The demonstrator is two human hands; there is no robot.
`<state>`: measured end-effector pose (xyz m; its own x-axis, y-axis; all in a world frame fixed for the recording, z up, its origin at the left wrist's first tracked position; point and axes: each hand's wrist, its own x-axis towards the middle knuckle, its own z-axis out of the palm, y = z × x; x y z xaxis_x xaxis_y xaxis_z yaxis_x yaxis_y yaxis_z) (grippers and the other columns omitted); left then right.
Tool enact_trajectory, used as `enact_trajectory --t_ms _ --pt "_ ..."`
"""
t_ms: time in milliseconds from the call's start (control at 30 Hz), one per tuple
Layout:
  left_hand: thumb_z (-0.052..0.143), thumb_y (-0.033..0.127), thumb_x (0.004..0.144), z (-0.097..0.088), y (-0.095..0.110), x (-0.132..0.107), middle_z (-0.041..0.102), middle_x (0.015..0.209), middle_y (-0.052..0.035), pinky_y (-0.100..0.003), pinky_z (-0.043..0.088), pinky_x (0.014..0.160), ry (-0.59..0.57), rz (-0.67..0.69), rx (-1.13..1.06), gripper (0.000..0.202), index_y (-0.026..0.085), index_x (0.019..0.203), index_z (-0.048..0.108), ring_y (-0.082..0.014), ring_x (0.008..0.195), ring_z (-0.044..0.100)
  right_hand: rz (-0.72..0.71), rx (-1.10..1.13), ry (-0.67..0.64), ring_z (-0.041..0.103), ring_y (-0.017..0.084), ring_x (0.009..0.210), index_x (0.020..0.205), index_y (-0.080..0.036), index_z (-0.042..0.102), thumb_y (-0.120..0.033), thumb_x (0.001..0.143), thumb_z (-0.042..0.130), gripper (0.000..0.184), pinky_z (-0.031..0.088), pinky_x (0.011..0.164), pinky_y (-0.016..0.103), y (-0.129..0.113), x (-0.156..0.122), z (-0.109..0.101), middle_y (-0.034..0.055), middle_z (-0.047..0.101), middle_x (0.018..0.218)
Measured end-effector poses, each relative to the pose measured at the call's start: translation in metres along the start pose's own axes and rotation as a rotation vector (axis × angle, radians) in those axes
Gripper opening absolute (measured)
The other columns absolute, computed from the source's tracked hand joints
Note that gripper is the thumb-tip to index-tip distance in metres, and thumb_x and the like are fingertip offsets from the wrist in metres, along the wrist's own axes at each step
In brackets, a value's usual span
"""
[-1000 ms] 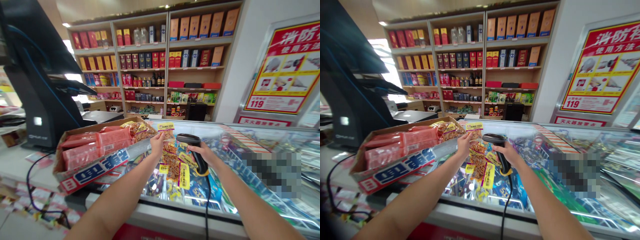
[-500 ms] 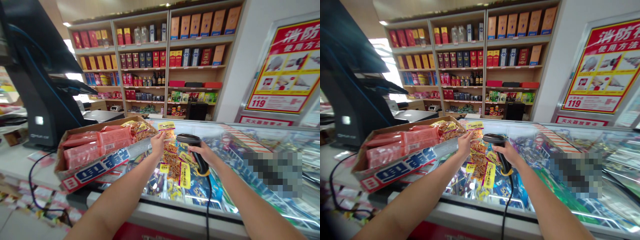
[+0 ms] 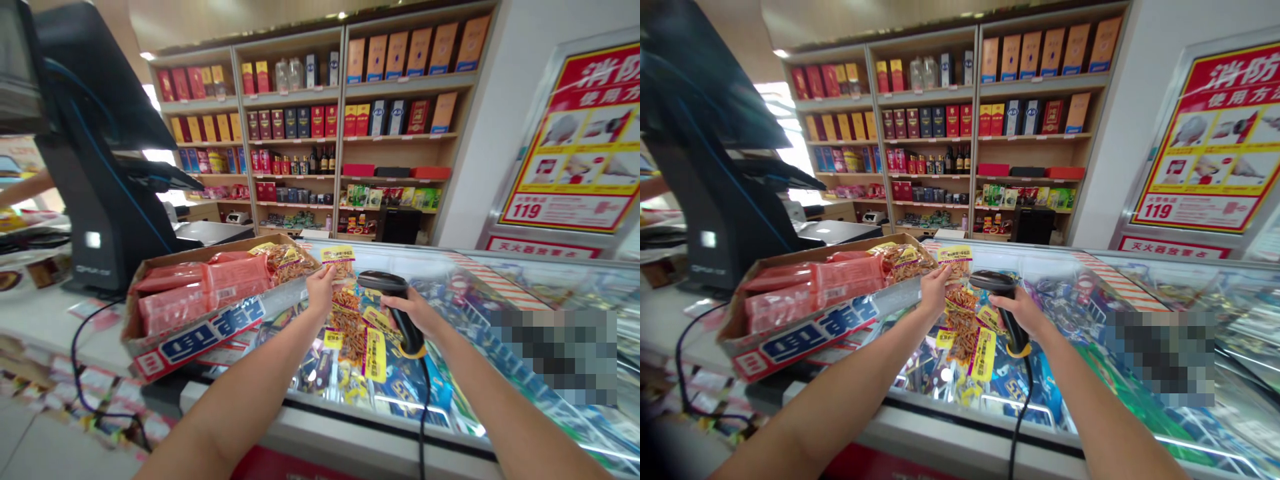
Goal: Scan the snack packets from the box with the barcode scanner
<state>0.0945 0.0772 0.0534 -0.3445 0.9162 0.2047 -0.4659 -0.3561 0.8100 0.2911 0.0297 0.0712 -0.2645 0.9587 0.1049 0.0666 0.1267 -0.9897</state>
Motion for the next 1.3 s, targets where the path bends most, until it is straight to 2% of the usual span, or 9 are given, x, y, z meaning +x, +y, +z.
enact_trajectory --t_ms 300,433,567,700,767,867,967,1133,1300 --pt "0.076 0.037 0.062 0.0 0.018 0.013 0.051 0.05 0.0037 -0.017 0.032 0.042 -0.053 0.095 0.174 0.029 0.013 0.058 0.061 -0.0062 0.044 0.043 -0.013 0.085 0.043 0.055 0.014 0.036 0.076 -0.016 0.067 -0.041 0.064 0.073 0.029 0.041 0.035 0.025 -0.007 0.01 0.013 0.0043 0.068 0.057" --pt "0.07 0.035 0.069 -0.005 0.07 0.034 0.054 0.053 0.0028 -0.018 0.035 0.046 -0.037 0.252 0.307 0.022 0.015 0.064 0.061 -0.0085 0.047 0.046 -0.035 0.075 -0.034 0.052 0.014 0.034 0.07 -0.014 0.065 -0.043 0.065 0.07 0.029 0.041 0.035 0.024 -0.045 0.022 0.043 0.0028 0.06 0.044" --pt "0.065 0.029 0.074 -0.031 0.139 0.058 0.062 0.063 -0.0034 -0.024 0.044 0.063 0.143 0.468 0.648 0.016 0.016 0.064 0.062 -0.0163 0.065 0.059 -0.083 0.083 -0.08 0.055 0.014 0.036 0.066 -0.016 0.063 -0.037 0.062 0.07 0.022 0.043 0.036 0.024 -0.086 0.038 0.087 0.0034 0.064 0.048" --pt "0.066 0.019 0.073 -0.061 0.187 0.068 0.071 0.089 -0.0174 -0.038 0.046 0.084 0.263 0.327 1.084 0.006 0.013 0.076 0.066 -0.0315 0.094 0.066 -0.174 0.147 -0.128 0.054 0.013 0.035 0.067 -0.016 0.063 -0.033 0.06 0.069 0.02 0.044 0.035 0.024 -0.103 0.053 0.127 0.0042 0.068 0.057" --pt "0.068 0.016 0.072 -0.069 0.195 0.065 0.066 0.111 -0.026 -0.049 0.042 0.092 0.333 0.222 1.261 0.021 0.011 0.093 0.067 -0.0396 0.112 0.059 -0.198 0.151 -0.153 0.055 0.013 0.035 0.067 -0.016 0.063 -0.033 0.06 0.069 0.019 0.044 0.035 0.024 -0.103 0.058 0.139 0.0041 0.068 0.056" --pt "0.065 0.016 0.077 -0.068 0.191 0.054 0.04 0.145 -0.0283 -0.061 0.033 0.101 0.422 0.276 1.413 0.042 0.011 0.118 0.059 -0.0439 0.135 0.037 -0.179 0.149 -0.149 0.055 0.014 0.035 0.068 -0.016 0.063 -0.032 0.062 0.068 0.017 0.044 0.035 0.025 -0.098 0.057 0.141 0.0044 0.068 0.057" --pt "0.058 0.015 0.082 -0.056 0.177 0.041 0.034 0.152 -0.0191 -0.052 0.03 0.11 0.287 0.498 1.408 0.037 0.015 0.119 0.06 -0.0348 0.14 0.032 -0.126 0.116 -0.109 0.055 0.014 0.035 0.068 -0.016 0.065 -0.033 0.066 0.066 0.017 0.043 0.036 0.025 -0.089 0.05 0.125 0.004 0.066 0.051" --pt "0.064 0.021 0.078 -0.027 0.12 0.025 0.07 0.098 -0.0135 -0.037 0.044 0.098 -0.155 0.542 1.191 0.005 0.019 0.078 0.069 -0.0282 0.105 0.063 -0.074 0.113 0.049 0.054 0.015 0.035 0.064 -0.015 0.065 -0.036 0.069 0.065 0.022 0.043 0.039 0.025 -0.063 0.036 0.075 0.0039 0.059 0.04" --pt "0.079 0.032 0.064 -0.011 0.038 0.016 0.065 0.065 -0.0143 -0.045 0.046 0.092 -0.248 0.237 1.205 0.034 0.021 0.049 0.051 -0.0368 0.093 0.067 -0.007 0.167 0.2 0.052 0.014 0.034 0.063 -0.015 0.065 -0.034 0.07 0.067 0.02 0.042 0.037 0.025 -0.027 0.025 0.03 0.0041 0.059 0.04"
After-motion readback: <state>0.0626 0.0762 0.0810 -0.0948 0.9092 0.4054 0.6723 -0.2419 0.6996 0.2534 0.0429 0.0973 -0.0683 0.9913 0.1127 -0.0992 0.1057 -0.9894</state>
